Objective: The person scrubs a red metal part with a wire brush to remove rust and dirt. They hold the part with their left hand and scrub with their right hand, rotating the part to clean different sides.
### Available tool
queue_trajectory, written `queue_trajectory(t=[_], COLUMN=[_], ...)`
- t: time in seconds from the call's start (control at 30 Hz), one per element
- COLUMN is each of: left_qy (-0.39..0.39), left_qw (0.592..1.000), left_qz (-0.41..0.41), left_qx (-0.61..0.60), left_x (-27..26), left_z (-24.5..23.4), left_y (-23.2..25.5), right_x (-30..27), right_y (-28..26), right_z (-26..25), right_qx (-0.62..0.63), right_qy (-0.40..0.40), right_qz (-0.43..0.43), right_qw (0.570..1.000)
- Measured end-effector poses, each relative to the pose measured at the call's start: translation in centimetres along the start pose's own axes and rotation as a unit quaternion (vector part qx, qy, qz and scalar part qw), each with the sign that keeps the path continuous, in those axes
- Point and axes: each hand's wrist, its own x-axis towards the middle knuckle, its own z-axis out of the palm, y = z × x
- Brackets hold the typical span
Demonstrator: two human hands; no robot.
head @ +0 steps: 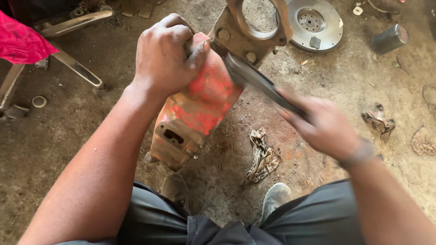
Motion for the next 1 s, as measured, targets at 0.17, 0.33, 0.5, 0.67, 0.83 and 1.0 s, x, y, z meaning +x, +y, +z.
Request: queue_trajectory(t=[0.17, 0.33, 0.5, 0.67, 0.83, 1.0], left_qy=[-0.001, 0.002, -0.011, -0.01, -0.014, -0.017], left_qw=[1.0, 1.0, 1.0, 1.0, 1.0, 1.0], left_qz=[-0.025, -0.022, -0.009, -0.01, -0.014, -0.011], left_qx=[-0.013, 0.007, 0.013, -0.005, -0.015, 0.005], left_x=[0.0, -0.1, -0.2, 0.1, 0.5, 0.1], left_z=[1.1, 0.5, -0.5, 0.1, 0.7, -0.2], left_y=[0.4, 0.9, 0.0, 0.0, 1.0, 1.0], right_x=[-0.9, 4.3, 2.9, -1.4, 2.9, 4.5], right_y=[-0.9, -2.1, -0.5, 0.4, -1.1, -1.2], right_z=[0.5, 5.6, 2.8, -0.8, 5.5, 5.4], right_qx=[-0.043, 0.053, 0.106, 0.014, 0.006, 0.091], right_qy=[0.027, 0.134, 0.035, -0.004, 0.116, 0.094], right_qz=[0.01, -0.062, -0.025, -0.02, -0.023, -0.058], right_qw=[0.999, 0.988, 0.993, 1.0, 0.993, 0.99])
